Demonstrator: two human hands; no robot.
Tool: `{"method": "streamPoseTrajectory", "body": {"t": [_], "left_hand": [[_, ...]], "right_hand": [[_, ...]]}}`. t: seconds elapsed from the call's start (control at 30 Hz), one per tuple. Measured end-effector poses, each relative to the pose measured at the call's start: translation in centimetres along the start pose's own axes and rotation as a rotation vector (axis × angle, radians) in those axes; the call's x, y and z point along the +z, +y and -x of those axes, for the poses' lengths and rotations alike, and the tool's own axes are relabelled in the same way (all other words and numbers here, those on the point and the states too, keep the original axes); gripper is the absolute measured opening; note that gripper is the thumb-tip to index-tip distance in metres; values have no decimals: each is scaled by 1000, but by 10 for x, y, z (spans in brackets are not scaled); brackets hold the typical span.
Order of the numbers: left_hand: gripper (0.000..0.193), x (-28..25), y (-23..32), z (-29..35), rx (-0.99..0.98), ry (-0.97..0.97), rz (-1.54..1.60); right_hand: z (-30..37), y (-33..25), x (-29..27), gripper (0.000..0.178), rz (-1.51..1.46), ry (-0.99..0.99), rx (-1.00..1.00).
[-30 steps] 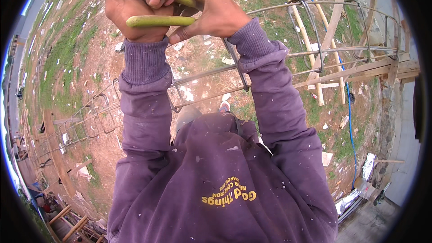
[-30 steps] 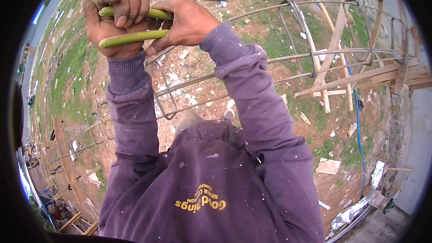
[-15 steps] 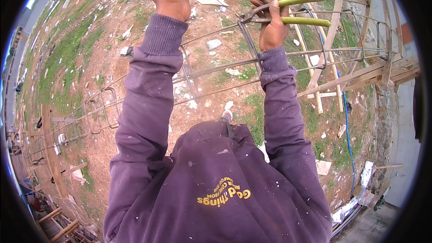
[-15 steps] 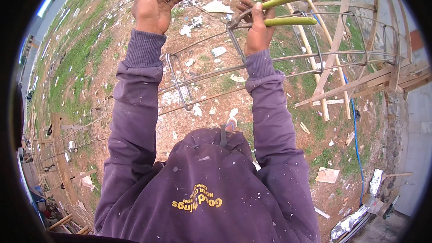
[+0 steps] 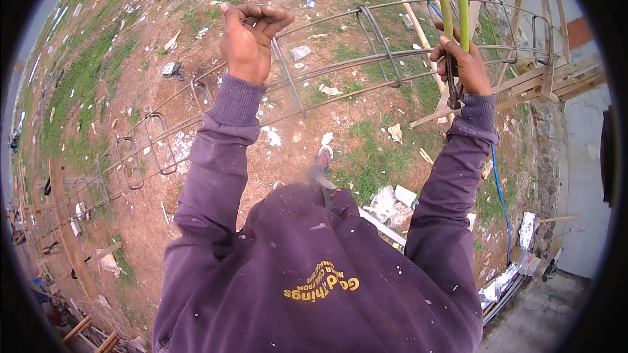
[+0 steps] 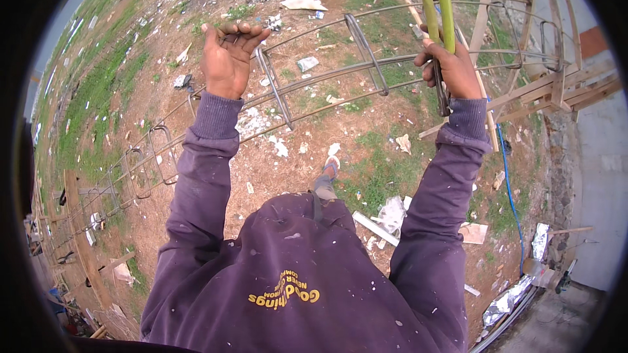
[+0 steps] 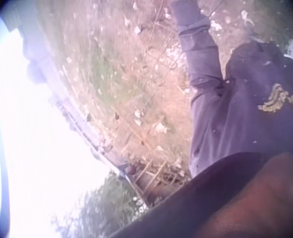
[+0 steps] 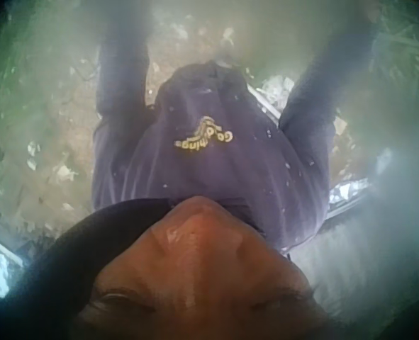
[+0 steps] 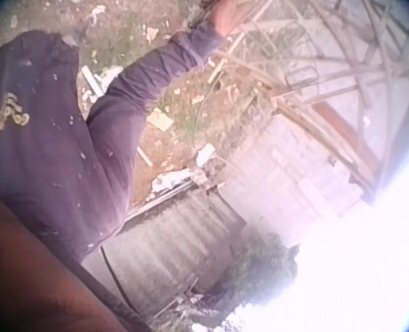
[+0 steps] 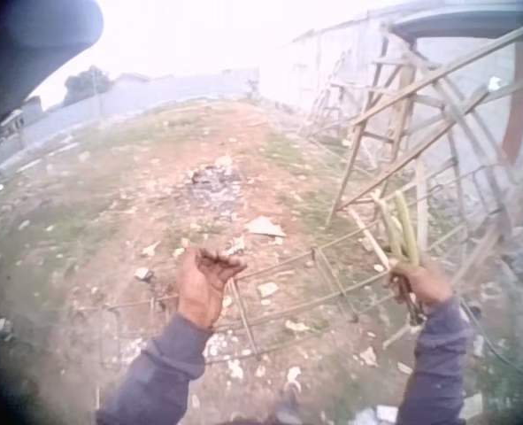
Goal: The person assembles a rebar cage by hand, bending and tying steel bars together using pliers. They repeatedly position bars, twist wire ties, and secure joints to form a grid-like structure.
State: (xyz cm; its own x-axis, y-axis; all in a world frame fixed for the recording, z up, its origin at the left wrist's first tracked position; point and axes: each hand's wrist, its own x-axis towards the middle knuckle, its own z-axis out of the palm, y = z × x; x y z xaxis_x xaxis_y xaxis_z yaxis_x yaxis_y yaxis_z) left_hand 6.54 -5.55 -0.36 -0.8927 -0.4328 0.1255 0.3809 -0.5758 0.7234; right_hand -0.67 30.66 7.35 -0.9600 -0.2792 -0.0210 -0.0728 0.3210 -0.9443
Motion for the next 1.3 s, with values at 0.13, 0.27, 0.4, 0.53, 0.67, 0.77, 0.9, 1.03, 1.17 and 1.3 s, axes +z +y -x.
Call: {"method": "streamPoseTrajectory", "body": {"t": [0.13,0.27,0.4,0.53,0.67,0.77,0.9,1.03,1.17,1.3], "left_hand": [[38,23,-18,-69,207,151,72],[45,30,-45,-172,357,200,-62],[41,164,-61,-83,295,-382,-10],[43,161,-68,72,-413,-919,-209],[33,68,-30,95,-40,-1093,-667],[38,23,40,66,-53,-362,-319],[26,-38,153,66,211,-185,162],[21,-90,191,126,508,37,136],[19,-101,170,163,589,127,271],[22,-106,136,174,564,205,464]], "right_hand": [[69,41,6,46,-134,-123,174],[113,64,28,40,-198,-96,305],[109,76,0,39,40,-94,380],[94,64,-42,55,391,-188,369],[64,13,-52,62,943,-304,17],[39,-18,-53,69,1220,-337,-219],[-15,-44,-26,62,1500,-355,-415],[-54,-39,23,39,1744,-456,-553],[-72,-27,57,11,1834,-558,-641],[-60,-43,72,15,1876,-539,-749]]}}
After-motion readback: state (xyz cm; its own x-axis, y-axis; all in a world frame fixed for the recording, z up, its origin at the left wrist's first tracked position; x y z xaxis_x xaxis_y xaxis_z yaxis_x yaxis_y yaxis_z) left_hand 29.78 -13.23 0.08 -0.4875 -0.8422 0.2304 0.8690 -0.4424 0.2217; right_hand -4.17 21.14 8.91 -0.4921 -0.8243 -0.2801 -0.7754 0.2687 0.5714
